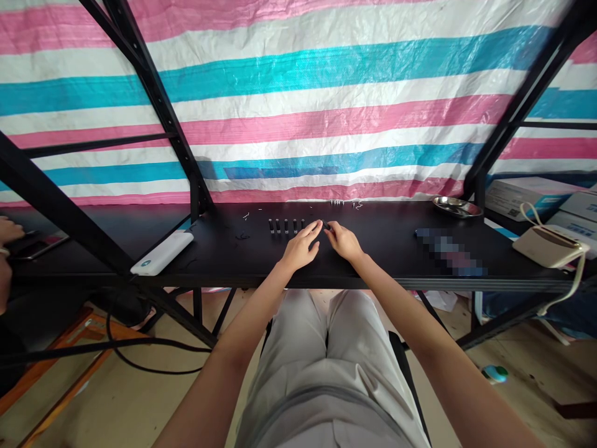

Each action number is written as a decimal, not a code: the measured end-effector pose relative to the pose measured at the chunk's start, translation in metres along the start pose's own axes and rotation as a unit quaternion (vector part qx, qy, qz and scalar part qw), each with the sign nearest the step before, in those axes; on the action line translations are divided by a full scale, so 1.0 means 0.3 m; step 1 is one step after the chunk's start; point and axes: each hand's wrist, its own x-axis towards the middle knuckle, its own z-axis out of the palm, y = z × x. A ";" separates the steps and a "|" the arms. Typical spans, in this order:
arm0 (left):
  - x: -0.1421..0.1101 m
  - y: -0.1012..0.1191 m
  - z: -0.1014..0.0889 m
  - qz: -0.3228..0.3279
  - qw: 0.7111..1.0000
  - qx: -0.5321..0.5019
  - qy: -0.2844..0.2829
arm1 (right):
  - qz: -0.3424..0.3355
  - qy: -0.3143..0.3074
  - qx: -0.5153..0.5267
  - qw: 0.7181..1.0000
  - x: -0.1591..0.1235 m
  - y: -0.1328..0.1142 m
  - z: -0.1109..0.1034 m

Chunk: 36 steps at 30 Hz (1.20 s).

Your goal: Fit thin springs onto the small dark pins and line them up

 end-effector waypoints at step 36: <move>0.002 -0.055 0.022 -0.129 0.965 -0.021 0.229 | 0.131 -0.031 0.174 0.976 0.134 0.054 0.108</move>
